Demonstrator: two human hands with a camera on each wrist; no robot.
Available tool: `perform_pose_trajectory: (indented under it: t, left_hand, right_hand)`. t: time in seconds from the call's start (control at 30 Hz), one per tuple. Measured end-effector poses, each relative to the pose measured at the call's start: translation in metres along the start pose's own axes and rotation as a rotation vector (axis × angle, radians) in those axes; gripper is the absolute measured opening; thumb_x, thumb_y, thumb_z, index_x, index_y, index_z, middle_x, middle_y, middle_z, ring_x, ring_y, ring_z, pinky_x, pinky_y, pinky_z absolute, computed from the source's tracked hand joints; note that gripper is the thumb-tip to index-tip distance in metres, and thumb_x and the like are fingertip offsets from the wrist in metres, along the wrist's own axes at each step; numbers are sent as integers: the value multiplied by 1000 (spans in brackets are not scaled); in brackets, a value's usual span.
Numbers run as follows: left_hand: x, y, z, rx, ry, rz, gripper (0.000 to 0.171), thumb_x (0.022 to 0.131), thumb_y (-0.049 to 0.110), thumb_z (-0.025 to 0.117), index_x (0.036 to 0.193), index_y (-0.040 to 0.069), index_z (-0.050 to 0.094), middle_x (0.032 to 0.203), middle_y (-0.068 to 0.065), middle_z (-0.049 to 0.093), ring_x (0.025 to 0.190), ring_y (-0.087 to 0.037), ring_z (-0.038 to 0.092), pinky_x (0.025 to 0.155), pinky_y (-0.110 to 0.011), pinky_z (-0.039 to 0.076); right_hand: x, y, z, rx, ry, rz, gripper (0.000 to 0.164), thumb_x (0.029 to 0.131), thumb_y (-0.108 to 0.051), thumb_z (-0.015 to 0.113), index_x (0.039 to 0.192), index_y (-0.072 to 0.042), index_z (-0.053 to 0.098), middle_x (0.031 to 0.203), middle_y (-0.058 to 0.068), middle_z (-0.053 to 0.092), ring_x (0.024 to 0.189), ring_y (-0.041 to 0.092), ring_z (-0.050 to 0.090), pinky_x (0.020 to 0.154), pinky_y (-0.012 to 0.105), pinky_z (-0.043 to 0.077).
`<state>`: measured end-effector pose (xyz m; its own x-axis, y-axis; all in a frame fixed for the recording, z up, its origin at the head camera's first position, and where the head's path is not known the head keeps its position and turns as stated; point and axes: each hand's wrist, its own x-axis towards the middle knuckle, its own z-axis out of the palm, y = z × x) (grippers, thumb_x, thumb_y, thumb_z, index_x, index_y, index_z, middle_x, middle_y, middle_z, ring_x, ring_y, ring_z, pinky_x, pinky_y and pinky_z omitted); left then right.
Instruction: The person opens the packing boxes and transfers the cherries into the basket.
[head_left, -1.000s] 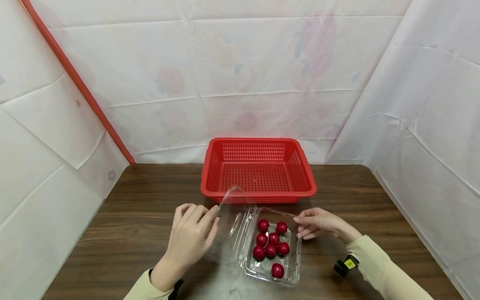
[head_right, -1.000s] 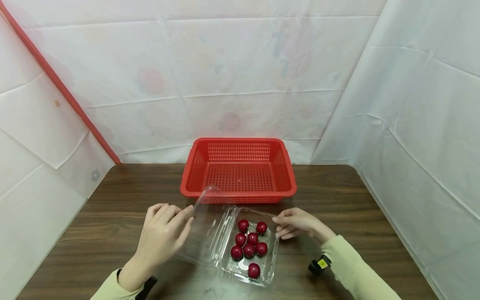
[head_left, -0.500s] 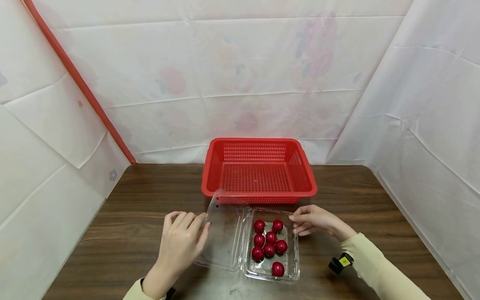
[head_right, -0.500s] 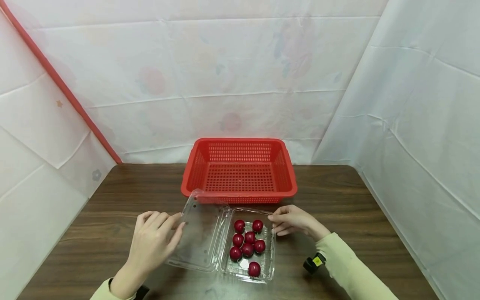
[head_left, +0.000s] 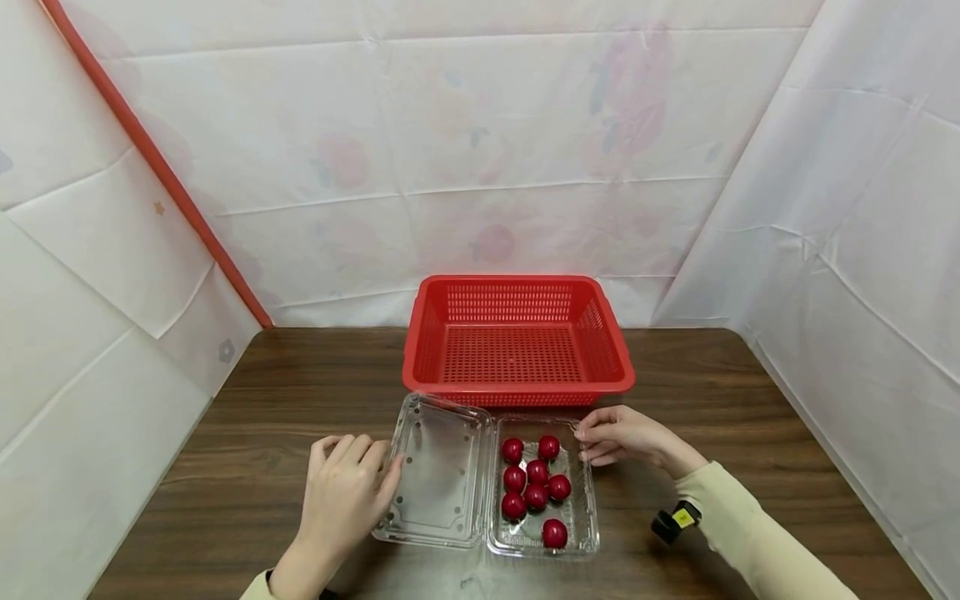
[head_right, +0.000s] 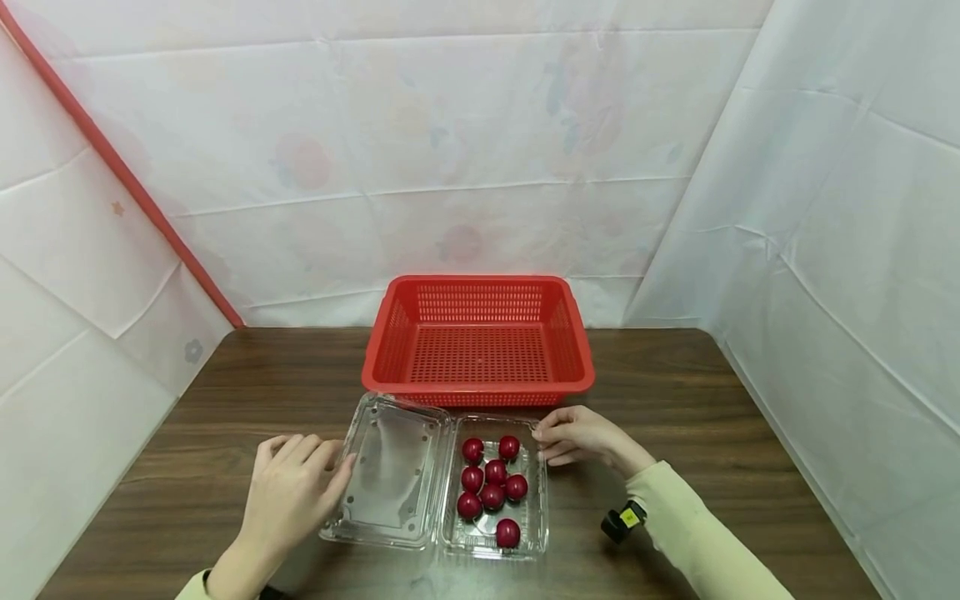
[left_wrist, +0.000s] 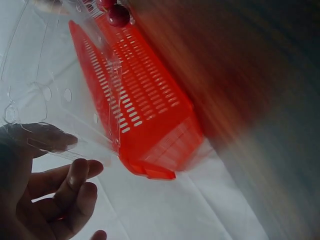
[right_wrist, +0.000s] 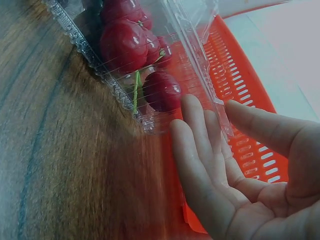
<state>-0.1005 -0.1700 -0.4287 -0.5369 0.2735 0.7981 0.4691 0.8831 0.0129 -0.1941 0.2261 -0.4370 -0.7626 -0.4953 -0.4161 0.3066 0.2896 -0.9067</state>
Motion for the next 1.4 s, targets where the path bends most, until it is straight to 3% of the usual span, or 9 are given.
perform_pose_trajectory:
  t: [0.33, 0.87, 1.4]
  left_hand:
    - [-8, -6, 2, 65, -69, -38, 20, 74, 23, 64, 63, 7, 61, 58, -4, 55, 55, -21, 50, 66, -46, 38]
    - [-12, -14, 19, 94, -154, -54, 21, 71, 22, 69, 61, 8, 58, 60, -4, 56, 58, -24, 54, 63, -45, 36]
    - [-7, -13, 32, 130, -383, -115, 31, 69, 24, 80, 57, 12, 54, 59, -4, 57, 59, -24, 56, 55, -38, 31]
  right_hand:
    - [8, -5, 3, -23, 6, 12, 39, 93, -20, 60, 116, 10, 54, 92, 11, 68, 82, 16, 70, 78, 36, 57]
    - [13, -5, -2, -3, 40, -11, 45, 93, -18, 60, 123, 15, 52, 97, 11, 70, 84, 16, 70, 79, 36, 57]
    - [16, 0, -8, 47, 75, -33, 25, 92, -14, 59, 110, 5, 59, 93, 7, 68, 84, 17, 70, 78, 36, 57]
